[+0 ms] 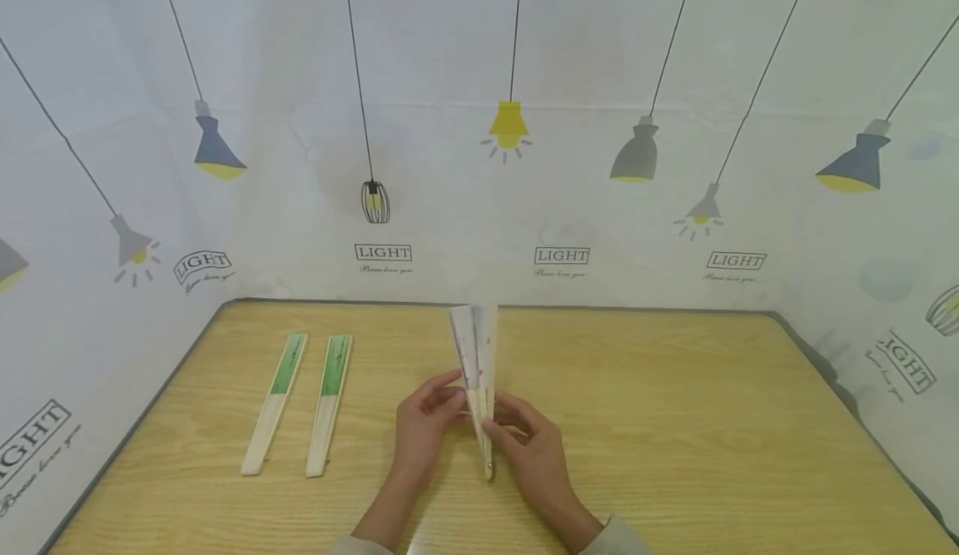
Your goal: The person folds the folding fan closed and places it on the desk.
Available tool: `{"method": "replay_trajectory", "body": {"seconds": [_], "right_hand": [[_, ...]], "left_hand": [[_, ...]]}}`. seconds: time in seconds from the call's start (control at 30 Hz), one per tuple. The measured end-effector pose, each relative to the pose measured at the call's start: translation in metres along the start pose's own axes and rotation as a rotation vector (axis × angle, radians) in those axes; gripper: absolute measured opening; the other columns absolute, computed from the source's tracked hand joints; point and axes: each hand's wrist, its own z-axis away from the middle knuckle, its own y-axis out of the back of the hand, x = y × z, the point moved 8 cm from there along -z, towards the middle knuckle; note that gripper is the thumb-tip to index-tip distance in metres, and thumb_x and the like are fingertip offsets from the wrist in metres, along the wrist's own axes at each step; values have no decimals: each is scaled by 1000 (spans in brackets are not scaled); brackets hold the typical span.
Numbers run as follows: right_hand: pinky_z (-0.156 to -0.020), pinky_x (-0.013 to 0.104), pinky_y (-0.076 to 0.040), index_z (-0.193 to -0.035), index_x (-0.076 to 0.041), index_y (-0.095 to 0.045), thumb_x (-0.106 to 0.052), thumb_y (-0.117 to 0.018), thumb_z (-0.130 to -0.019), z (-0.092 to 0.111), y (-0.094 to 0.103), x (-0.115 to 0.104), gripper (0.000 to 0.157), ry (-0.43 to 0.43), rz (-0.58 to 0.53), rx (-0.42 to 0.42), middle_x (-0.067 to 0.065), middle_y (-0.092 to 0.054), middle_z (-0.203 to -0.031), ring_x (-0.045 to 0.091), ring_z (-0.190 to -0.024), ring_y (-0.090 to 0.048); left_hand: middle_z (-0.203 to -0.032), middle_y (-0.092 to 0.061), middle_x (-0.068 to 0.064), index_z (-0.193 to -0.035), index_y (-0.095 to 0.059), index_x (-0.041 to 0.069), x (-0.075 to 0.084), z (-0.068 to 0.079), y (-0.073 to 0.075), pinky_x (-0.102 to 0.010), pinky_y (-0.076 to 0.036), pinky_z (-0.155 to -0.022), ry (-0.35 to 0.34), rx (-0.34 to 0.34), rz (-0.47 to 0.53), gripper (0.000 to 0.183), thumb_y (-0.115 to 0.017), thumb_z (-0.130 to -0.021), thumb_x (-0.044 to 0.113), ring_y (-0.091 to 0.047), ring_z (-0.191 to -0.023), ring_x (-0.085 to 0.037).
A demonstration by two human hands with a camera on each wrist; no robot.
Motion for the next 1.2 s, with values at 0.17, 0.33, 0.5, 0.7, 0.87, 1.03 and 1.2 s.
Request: {"method": "replay_trajectory", "body": {"seconds": [0.17,0.33,0.5,0.7,0.87,1.03,1.2], "right_hand": [[-82,32,-57,-120,-4,-63,-5,-71,-86,0,-1,-1,36,-4,1,-7,9,-69,-101,22,-91,-64],[-82,32,-57,-121,-4,-63,-5,-71,-86,1,-2,-3,36,-9,8,-22,8,-69,-101,23,-92,-64],[-82,33,-57,-121,-3,-63,-5,-70,-87,1,-3,-5,35,5,21,-33,10,-68,-100,22,-93,-63],[-82,34,-57,-120,-7,-65,-6,-70,-87,-1,-3,8,34,47,7,-33,8,-69,-99,21,-92,-62],[-83,35,-57,-121,-13,-65,-12,-71,-88,-3,-3,21,34,71,-2,-57,5,-68,-101,22,-95,-62],[-83,37,-57,-124,-11,-63,-11,-68,-89,-3,-6,19,35,138,-10,-105,8,-66,-101,24,-96,-61],[-81,37,-58,-125,-9,-62,-7,-67,-90,-2,-7,16,35,167,-8,-127,10,-65,-102,23,-96,-61]], "left_hand": [[-93,-68,-15,-119,-59,-10,0,1,0,-45,-59,-74,0,1,5,33,-66,-87,-2,-68,-79,-24],[-94,-67,-17,-120,-58,-10,-1,1,1,-44,-59,-74,18,2,11,36,-68,-85,-5,-67,-79,-23],[-93,-68,-14,-119,-60,-8,-3,1,1,-45,-59,-74,29,4,17,36,-68,-84,-5,-67,-80,-24],[-94,-67,-16,-119,-60,-7,-3,1,1,-47,-59,-75,37,-3,17,35,-69,-85,-4,-67,-82,-26],[-95,-67,-15,-119,-60,-6,-4,1,1,-46,-59,-76,45,-3,8,35,-68,-85,-3,-67,-84,-26],[-94,-68,-16,-119,-61,-6,-4,1,0,-45,-59,-75,48,-8,-6,35,-69,-85,-2,-67,-83,-25],[-93,-68,-13,-119,-61,-5,-2,1,-1,-45,-59,-74,48,-12,-20,34,-69,-86,1,-67,-83,-24]]}}
